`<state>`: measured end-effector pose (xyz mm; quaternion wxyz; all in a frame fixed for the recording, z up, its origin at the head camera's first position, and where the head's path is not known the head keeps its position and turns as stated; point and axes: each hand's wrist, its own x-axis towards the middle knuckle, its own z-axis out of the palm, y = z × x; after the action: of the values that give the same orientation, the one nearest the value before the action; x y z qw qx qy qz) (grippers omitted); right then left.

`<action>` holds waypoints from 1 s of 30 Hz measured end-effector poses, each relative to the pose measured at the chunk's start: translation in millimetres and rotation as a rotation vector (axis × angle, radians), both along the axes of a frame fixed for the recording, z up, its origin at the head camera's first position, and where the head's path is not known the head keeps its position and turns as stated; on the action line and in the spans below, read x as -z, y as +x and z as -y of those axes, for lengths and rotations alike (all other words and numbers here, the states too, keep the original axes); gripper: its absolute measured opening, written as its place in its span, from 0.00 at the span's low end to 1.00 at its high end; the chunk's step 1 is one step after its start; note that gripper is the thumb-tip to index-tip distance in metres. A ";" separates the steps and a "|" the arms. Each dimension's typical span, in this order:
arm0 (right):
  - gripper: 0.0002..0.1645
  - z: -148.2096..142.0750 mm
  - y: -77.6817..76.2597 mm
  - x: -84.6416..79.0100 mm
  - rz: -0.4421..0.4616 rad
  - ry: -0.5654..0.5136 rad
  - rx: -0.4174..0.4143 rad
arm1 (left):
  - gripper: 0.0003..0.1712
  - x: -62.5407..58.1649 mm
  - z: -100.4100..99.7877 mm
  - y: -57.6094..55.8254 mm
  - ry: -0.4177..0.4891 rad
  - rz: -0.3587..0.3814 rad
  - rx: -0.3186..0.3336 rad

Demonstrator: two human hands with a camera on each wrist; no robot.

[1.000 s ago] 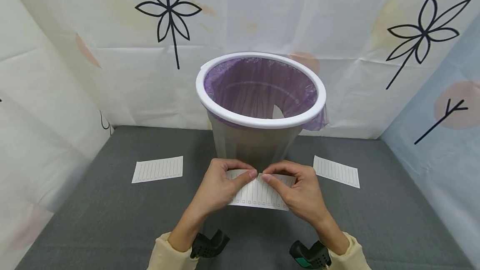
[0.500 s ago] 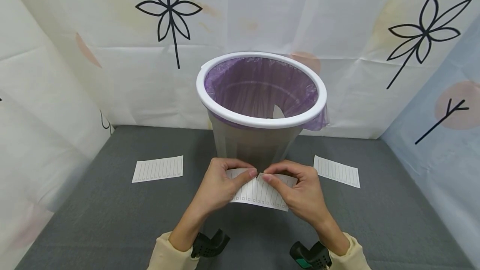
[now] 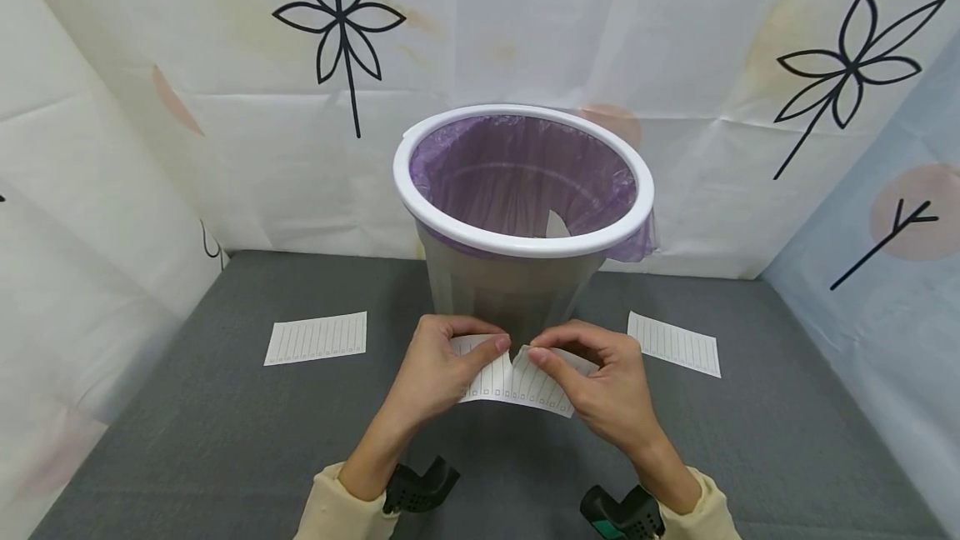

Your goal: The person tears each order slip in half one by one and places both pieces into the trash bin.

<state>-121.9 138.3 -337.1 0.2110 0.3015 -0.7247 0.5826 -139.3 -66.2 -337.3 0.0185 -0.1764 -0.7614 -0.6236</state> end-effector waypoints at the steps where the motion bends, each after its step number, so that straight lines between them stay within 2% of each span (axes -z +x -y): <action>1: 0.13 -0.2 0.2 -0.1 0.000 -0.001 0.000 | 0.05 0.1 0.0 0.0 -0.003 -0.001 -0.006; 8: 0.13 -2.3 0.2 -1.8 0.045 0.007 0.004 | 0.04 0.7 0.4 0.2 -0.014 -0.013 -0.043; 14: 0.14 -3.2 -0.9 -2.3 0.013 -0.018 0.010 | 0.04 0.7 0.7 0.3 -0.019 -0.013 -0.068; 21: 0.13 -4.0 -0.1 -3.7 0.019 -0.036 0.032 | 0.03 1.1 1.0 -0.5 -0.010 -0.010 -0.088; 30: 0.12 -5.2 1.3 -6.1 0.006 -0.103 -0.003 | 0.02 -0.9 1.5 -0.2 -0.007 -0.001 -0.164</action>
<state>-120.6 143.5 -331.0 0.2232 0.2893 -0.6938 0.6205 -139.5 -67.7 -336.4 0.0692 -0.1136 -0.7755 -0.6172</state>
